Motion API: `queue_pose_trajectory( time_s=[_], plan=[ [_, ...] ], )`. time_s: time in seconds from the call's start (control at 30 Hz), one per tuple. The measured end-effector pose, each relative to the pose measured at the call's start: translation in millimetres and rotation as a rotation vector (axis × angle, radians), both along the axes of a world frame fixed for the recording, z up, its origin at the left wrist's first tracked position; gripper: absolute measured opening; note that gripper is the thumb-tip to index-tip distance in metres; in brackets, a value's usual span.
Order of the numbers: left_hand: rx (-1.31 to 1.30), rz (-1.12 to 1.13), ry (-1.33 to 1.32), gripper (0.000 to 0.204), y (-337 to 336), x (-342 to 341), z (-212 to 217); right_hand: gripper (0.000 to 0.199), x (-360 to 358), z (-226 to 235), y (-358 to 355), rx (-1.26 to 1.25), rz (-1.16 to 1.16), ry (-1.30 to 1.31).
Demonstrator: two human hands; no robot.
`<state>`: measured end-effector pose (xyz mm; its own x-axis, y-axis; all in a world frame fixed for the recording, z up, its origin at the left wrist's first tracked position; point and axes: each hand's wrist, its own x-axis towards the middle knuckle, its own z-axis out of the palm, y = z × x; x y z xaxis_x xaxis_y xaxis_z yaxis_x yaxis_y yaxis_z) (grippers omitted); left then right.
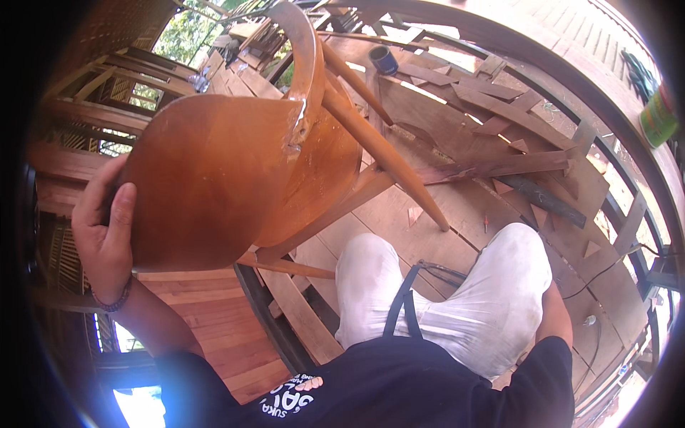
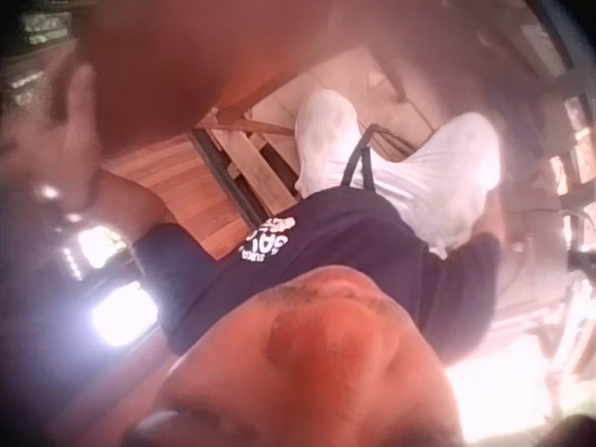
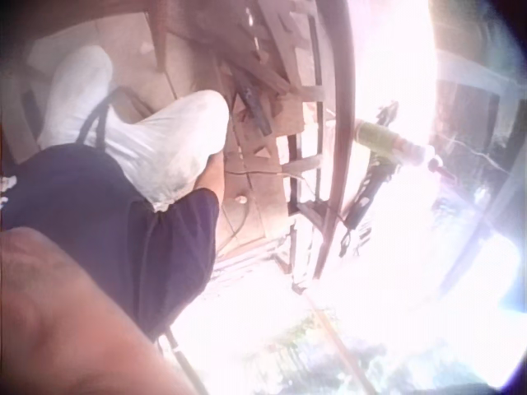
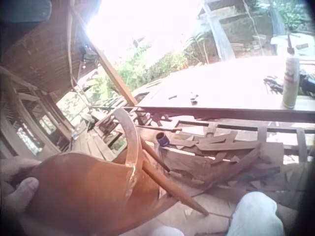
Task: The person uses a corded drill to drive screws into a wooden chair, securing the backrest to the seat. They repeatedly position the chair, insert screws, and operate the drill to fasten the components together.
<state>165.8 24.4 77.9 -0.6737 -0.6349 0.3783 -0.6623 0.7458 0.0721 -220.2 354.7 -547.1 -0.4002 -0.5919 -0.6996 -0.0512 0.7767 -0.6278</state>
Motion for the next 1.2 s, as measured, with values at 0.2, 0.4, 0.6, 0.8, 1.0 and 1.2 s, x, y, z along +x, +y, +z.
queue_pose_trajectory(
  time_s=[0.2, 0.4, 0.6, 0.8, 1.0, 1.2],
  plan=[
    [0.026, -0.054, 0.078, 0.026, -7.5, -7.4, -5.0, 0.042, -50.2, 34.1, -16.0, -0.136, -0.13, 0.495],
    [0.08, -0.048, 0.082, 0.025, -4.2, -5.6, 1.9, 0.04, -78.9, 197.9, -168.6, -0.696, -0.346, 0.745],
    [0.21, -0.074, 0.165, 0.026, -8.0, -3.1, 2.1, 0.043, 109.4, 362.0, -290.9, -1.454, -0.025, 0.425],
    [0.178, -0.037, 0.129, 0.025, -6.6, -3.6, 3.2, 0.055, 181.7, 366.2, -338.5, -1.57, -0.095, 0.229],
    [0.192, -0.045, 0.161, 0.026, -6.4, -5.1, -1.2, 0.062, 194.4, 360.1, -345.6, -1.546, -0.141, 0.225],
    [0.188, -0.038, 0.148, 0.025, -4.4, -7.4, 0.7, 0.062, 200.7, 359.1, -348.6, -1.571, -0.194, 0.142]
  ],
)
